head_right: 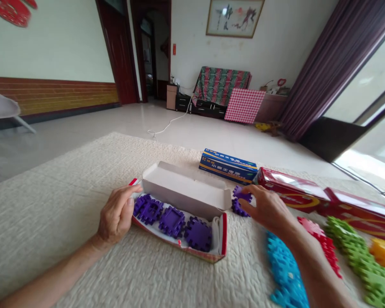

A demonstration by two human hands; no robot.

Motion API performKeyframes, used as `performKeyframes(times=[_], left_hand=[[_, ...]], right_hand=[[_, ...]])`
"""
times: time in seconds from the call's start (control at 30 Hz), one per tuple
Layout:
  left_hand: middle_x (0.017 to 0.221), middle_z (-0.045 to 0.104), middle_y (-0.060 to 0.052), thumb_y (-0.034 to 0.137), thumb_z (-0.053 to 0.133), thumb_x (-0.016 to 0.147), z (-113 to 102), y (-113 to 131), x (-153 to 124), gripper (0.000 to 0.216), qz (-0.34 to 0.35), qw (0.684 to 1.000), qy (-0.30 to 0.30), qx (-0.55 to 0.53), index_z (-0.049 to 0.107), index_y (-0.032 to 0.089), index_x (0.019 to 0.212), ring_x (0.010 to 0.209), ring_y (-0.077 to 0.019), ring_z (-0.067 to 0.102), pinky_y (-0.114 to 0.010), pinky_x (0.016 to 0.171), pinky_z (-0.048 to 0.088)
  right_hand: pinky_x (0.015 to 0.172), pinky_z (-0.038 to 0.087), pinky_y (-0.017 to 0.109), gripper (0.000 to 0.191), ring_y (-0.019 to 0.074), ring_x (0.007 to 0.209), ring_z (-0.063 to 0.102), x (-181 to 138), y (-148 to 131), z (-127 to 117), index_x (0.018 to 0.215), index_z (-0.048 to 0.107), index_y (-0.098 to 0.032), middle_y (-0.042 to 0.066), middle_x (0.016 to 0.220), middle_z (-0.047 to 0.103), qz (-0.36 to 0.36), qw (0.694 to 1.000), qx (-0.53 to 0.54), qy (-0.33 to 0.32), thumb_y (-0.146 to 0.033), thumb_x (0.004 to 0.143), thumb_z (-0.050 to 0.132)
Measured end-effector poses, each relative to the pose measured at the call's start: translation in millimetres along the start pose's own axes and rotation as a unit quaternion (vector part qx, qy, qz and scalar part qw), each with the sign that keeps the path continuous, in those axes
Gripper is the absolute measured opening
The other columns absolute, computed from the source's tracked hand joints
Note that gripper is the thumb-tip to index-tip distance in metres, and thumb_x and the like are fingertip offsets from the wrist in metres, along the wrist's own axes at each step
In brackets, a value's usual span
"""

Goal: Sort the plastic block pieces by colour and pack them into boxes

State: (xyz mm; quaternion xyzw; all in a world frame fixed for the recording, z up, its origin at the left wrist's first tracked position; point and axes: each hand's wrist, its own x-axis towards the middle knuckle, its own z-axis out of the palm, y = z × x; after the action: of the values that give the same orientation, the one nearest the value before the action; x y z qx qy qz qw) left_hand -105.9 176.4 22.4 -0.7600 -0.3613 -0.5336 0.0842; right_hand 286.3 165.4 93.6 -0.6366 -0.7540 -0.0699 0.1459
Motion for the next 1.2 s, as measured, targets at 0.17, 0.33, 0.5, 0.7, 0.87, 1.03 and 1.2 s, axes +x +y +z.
performKeyframes(times=[0.17,0.33,0.5,0.7,0.87,1.03,1.2], left_hand=[[0.107,0.064,-0.01,0.006,0.041,0.086,0,2,0,0.041,-0.009,1.0,0.001,-0.004,0.05,0.016,0.124,0.107,-0.0214,0.056,-0.039,0.095,0.045],[0.109,0.063,-0.011,0.006,0.04,0.086,0,2,0,0.041,-0.008,1.0,0.005,-0.008,0.049,0.015,0.125,0.108,-0.0219,0.055,-0.041,0.095,0.045],[0.111,0.063,-0.012,0.007,0.041,0.086,-1,2,-2,0.04,-0.011,1.0,0.0,-0.006,0.049,0.014,0.124,0.108,-0.0222,0.055,-0.041,0.095,0.045],[0.11,0.064,-0.011,0.007,0.041,0.086,0,2,0,0.04,-0.009,1.0,0.005,0.0,0.049,0.015,0.125,0.106,-0.0223,0.056,-0.041,0.094,0.046],[0.109,0.064,-0.012,0.007,0.041,0.086,0,1,1,0.04,0.002,1.0,0.011,-0.003,0.05,0.015,0.124,0.105,-0.0224,0.058,-0.041,0.094,0.046],[0.109,0.064,-0.011,0.007,0.044,0.085,2,-2,0,0.041,0.014,1.0,0.008,0.0,0.052,0.016,0.124,0.106,-0.0241,0.058,-0.042,0.093,0.046],[0.107,0.064,-0.011,0.007,0.042,0.086,0,-2,1,0.039,0.019,1.0,0.0,0.008,0.052,0.016,0.123,0.103,-0.024,0.059,-0.042,0.091,0.047]], right_hand=[[0.077,0.053,0.037,0.023,0.0224,0.089,0.066,-5,-75,-31,0.101,0.061,-0.025,0.006,0.107,0.068,-0.107,0.986,0.085,0.095,-0.038,0.082,0.057],[0.086,0.049,0.034,0.015,0.0189,0.095,0.062,8,-170,-22,0.091,0.062,-0.02,0.005,0.105,0.067,-0.22,0.959,0.178,-0.013,-0.024,0.077,0.062],[0.075,0.048,0.033,0.012,0.0173,0.078,0.059,32,-208,9,0.084,0.061,-0.017,0.004,0.082,0.065,-0.224,0.957,0.161,-0.085,-0.019,0.073,0.062],[0.082,0.048,0.03,0.015,0.0173,0.091,0.06,30,-206,6,0.091,0.06,-0.017,0.008,0.105,0.063,-0.221,0.951,0.211,-0.039,-0.024,0.078,0.061],[0.082,0.048,0.031,0.012,0.0174,0.092,0.062,23,-140,-20,0.092,0.061,-0.021,0.005,0.101,0.066,-0.141,0.967,0.188,0.095,-0.026,0.085,0.053],[0.076,0.05,0.033,0.02,0.02,0.081,0.065,20,-37,-21,0.091,0.066,-0.019,0.006,0.088,0.07,0.041,0.991,0.091,0.084,-0.02,0.078,0.051],[0.084,0.048,0.035,0.039,0.0236,0.095,0.064,12,8,2,0.106,0.062,-0.017,0.01,0.109,0.067,0.035,0.991,0.058,-0.115,-0.015,0.067,0.056]])
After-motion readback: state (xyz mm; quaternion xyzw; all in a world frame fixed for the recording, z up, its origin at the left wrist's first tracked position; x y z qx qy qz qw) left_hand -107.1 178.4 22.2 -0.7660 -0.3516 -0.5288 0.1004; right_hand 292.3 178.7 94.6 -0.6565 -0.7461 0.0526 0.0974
